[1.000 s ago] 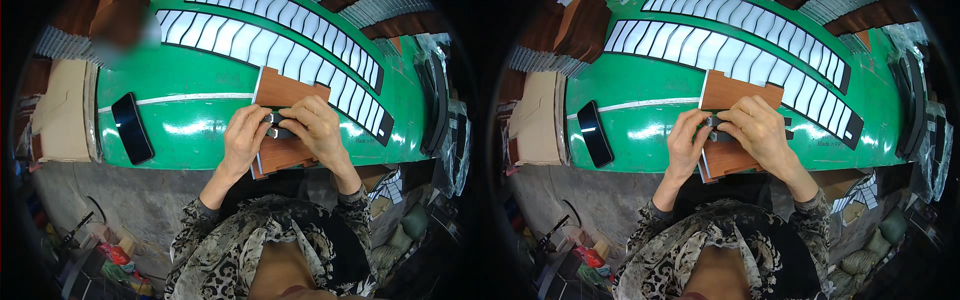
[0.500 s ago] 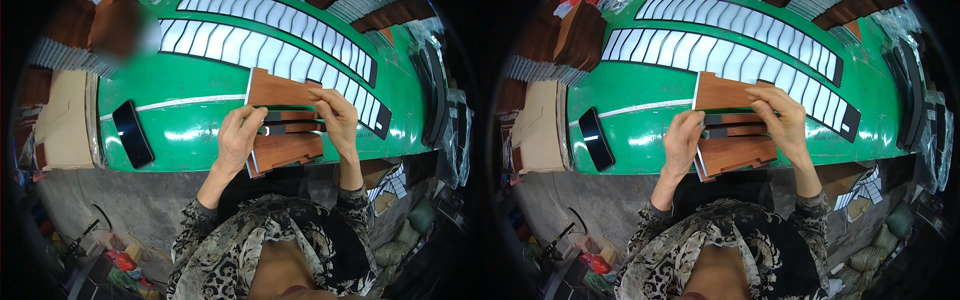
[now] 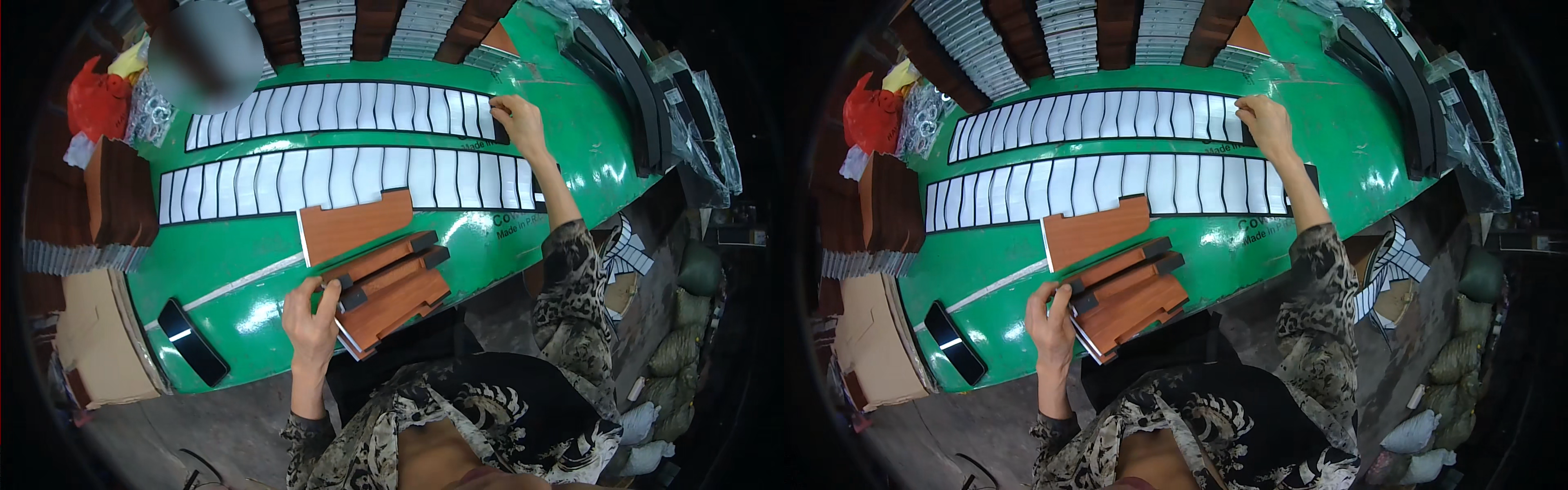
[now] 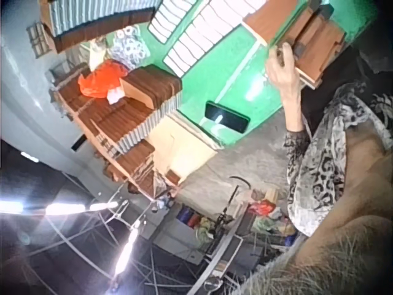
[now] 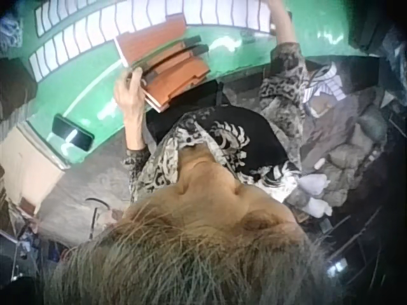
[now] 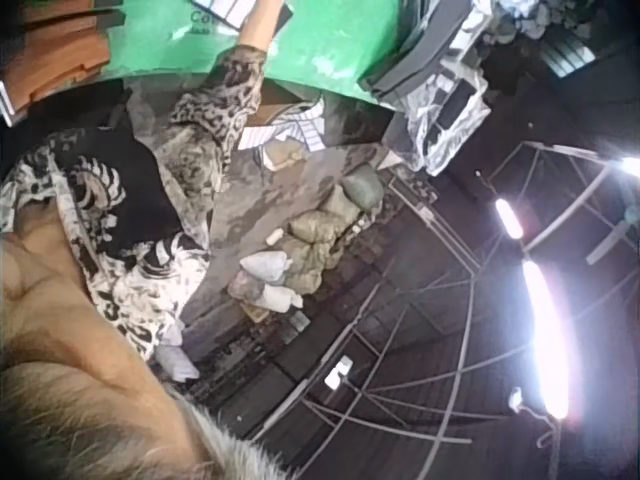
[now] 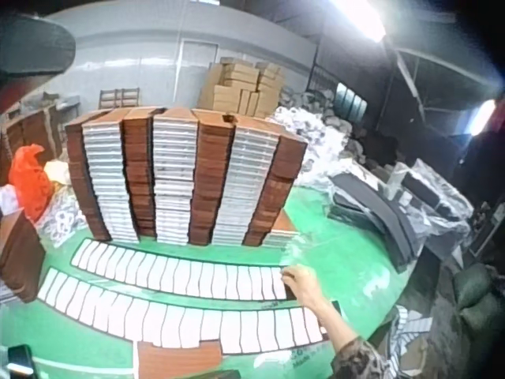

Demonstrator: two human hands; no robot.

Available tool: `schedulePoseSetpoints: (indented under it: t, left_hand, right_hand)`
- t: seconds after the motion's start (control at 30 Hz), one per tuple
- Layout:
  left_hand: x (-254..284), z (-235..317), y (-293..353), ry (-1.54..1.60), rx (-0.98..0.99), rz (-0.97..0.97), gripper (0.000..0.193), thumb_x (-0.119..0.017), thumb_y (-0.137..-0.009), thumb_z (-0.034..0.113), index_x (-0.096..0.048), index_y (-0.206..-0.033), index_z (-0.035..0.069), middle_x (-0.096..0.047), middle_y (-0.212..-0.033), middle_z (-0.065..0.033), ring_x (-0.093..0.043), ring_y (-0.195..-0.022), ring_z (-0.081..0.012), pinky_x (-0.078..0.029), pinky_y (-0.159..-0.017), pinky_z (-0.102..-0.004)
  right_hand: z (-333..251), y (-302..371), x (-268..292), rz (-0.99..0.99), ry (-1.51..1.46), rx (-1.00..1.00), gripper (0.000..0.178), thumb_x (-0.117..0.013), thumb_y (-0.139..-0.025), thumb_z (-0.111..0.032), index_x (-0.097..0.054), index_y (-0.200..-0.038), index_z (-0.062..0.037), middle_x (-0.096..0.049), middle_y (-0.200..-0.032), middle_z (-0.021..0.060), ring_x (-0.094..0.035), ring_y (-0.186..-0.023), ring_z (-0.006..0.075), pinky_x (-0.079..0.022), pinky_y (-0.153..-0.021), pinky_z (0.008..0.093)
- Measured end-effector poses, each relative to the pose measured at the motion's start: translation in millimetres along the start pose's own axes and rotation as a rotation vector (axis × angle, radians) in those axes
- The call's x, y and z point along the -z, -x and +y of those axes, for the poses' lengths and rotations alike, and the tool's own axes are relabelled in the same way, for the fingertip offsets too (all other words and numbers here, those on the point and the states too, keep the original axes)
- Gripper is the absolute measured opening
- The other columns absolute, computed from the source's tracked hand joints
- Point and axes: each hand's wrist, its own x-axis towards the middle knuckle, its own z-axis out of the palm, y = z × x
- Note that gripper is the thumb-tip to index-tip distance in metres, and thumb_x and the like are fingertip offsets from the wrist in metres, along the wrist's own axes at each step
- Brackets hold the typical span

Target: The person is seen attaching small black foam or rubber pieces to brown wood-like components in an industrial workshop.

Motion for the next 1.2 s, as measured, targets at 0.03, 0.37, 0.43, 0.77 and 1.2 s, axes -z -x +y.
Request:
schedulePoseSetpoints:
  t: [0.03,0.37,0.43,0.77,1.2]
  left_hand:
    - [-1,0,3,0.03,0.009,0.013,0.037,-0.064,-0.067,-0.009,-0.063,-0.101,0.007,-0.059,-0.094,-0.013,-0.058,-0.076,-0.0274,-0.047,-0.062,-0.0359]
    - [1,-3,12,0.143,0.175,-0.026,0.03,-0.062,-0.078,-0.004,-0.057,-0.108,0.001,-0.058,-0.103,-0.0171,-0.058,-0.089,-0.0313,-0.047,-0.075,-0.0374]
    - [0,-3,12,0.146,0.193,-0.054,0.028,-0.06,-0.083,-0.001,-0.055,-0.111,0.001,-0.058,-0.105,-0.0189,-0.058,-0.094,-0.0328,-0.047,-0.079,-0.0376]
    - [3,0,19,0.154,0.194,-0.046,0.027,-0.061,-0.082,-0.001,-0.057,-0.109,0.0,-0.058,-0.106,-0.0183,-0.058,-0.095,-0.0318,-0.047,-0.08,-0.0365]
    - [5,2,16,0.187,0.162,-0.041,0.027,-0.061,-0.082,-0.002,-0.059,-0.108,0.0,-0.058,-0.107,-0.0165,-0.058,-0.096,-0.0306,-0.047,-0.082,-0.0361]
  right_hand:
    - [8,-3,-1,-0.043,0.055,0.0,0.015,-0.066,-0.078,-0.012,-0.069,-0.09,-0.0029,-0.068,-0.081,0.0127,-0.065,-0.072,0.0281,-0.05,-0.068,0.0353]
    - [-1,9,10,-0.302,0.189,-0.217,0.027,-0.07,-0.072,-0.022,-0.064,-0.075,0.0045,-0.064,-0.073,0.0222,-0.064,-0.072,0.0371,-0.05,-0.066,0.0438]
    - [-3,4,12,-0.402,0.249,-0.197,0.024,-0.064,-0.073,-0.017,-0.062,-0.074,0.007,-0.062,-0.074,0.0281,-0.062,-0.072,0.0432,-0.05,-0.066,0.0477]
    - [-10,17,0,-0.248,0.365,-0.059,0.016,-0.054,-0.077,-0.009,-0.055,-0.07,0.0057,-0.059,-0.072,0.0291,-0.059,-0.07,0.0462,-0.048,-0.067,0.0505]
    - [7,20,15,-0.361,-0.127,-0.426,0.026,-0.053,-0.086,-0.025,-0.069,-0.093,-0.0056,-0.068,-0.082,0.0125,-0.066,-0.077,0.0211,-0.05,-0.069,0.0336]
